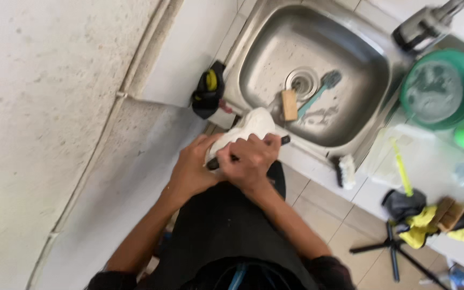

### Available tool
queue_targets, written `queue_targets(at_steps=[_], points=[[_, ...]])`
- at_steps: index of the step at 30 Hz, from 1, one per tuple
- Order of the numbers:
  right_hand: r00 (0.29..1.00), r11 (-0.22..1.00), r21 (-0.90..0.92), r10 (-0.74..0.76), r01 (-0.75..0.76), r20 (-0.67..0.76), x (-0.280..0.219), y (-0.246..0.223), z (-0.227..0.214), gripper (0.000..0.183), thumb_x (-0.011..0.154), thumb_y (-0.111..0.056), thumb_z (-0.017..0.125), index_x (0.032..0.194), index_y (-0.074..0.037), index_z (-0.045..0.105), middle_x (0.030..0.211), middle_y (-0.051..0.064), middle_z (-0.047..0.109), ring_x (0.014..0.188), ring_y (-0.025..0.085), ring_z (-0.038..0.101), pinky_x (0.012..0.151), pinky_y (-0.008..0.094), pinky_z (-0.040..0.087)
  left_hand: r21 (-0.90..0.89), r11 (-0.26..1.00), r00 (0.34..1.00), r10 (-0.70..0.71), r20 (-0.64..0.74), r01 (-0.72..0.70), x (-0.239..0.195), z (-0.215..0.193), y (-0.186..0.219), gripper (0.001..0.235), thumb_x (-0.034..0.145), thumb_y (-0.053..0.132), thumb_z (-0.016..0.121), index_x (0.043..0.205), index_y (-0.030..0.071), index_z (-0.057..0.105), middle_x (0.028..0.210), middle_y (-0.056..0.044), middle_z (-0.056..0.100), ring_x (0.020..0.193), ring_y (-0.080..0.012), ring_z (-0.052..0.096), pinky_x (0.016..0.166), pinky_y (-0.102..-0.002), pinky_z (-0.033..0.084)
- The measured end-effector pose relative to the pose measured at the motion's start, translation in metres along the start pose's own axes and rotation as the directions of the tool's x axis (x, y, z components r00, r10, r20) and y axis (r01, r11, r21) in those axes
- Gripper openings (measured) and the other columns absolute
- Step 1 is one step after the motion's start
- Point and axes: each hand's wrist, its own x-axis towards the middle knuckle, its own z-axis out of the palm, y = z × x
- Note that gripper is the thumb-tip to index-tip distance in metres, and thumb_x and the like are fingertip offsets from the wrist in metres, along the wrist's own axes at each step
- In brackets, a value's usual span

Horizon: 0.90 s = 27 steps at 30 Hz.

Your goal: The person cleans a white sneaker in a kitchen sink. They wet the shoe, scrub the sole and upper with a sponge and a brush, and rinse it under running water.

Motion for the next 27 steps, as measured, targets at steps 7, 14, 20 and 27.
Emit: queue_targets(at_steps=[7, 14, 20, 27], points=[[0.991, 0.979, -0.193, -0.081, 0.06, -0.107, -0.027, 0.021, 0.029, 0.03, 0.075, -0.008, 0.078, 0.056, -0.012, 0.056, 0.053, 0.016, 0.045, 0.052, 0.041, 0.045, 0.073, 0.057, 0.039, -0.097, 0.995, 0.999, 0.009, -0.042, -0.013, -0.007, -0.012, -0.018, 0.088, 0.061, 0.032, 0.104, 0.143, 0.015, 0.075, 0.115, -0.014, 0.078, 0.118, -0.0434, 0.076, 0.106, -0.057, 0.059], [0.995, 0.993, -0.118, -0.027, 0.016, -0.094, -0.04, 0.024, 0.022, 0.032, 0.077, -0.009, 0.073, 0.055, -0.018, 0.052, 0.052, 0.001, 0.047, 0.052, 0.029, 0.053, 0.082, 0.046, 0.044, -0.07, 0.996, 0.998, 0.048, -0.04, -0.051, -0.012, -0.017, -0.029, 0.097, 0.056, 0.029, 0.106, 0.145, 0.013, 0.073, 0.115, -0.021, 0.076, 0.117, -0.0512, 0.074, 0.103, -0.065, 0.058], [0.989, 0.999, -0.029, -0.021, 0.017, -0.148, -0.058, 0.08, 0.046, 0.032, 0.084, -0.01, 0.072, 0.057, -0.021, 0.059, 0.051, -0.002, 0.049, 0.051, 0.026, 0.05, 0.083, 0.045, 0.042, -0.092, 0.994, 0.998, 0.063, -0.029, -0.065, -0.019, -0.028, -0.027, 0.094, 0.059, 0.022, 0.105, 0.145, 0.007, 0.071, 0.117, -0.027, 0.075, 0.119, -0.0549, 0.074, 0.106, -0.066, 0.057], [0.999, 0.941, -0.338, -0.01, -0.007, -0.047, -0.093, 0.035, 0.039, 0.033, 0.089, -0.019, 0.078, 0.066, -0.015, 0.055, 0.067, 0.007, 0.047, 0.068, 0.037, 0.053, 0.077, 0.052, 0.038, -0.165, 0.986, 0.997, 0.026, -0.069, -0.037, -0.034, -0.027, -0.034, 0.098, 0.057, 0.02, 0.107, 0.147, 0.006, 0.07, 0.12, -0.028, 0.075, 0.121, -0.0556, 0.073, 0.107, -0.068, 0.055]])
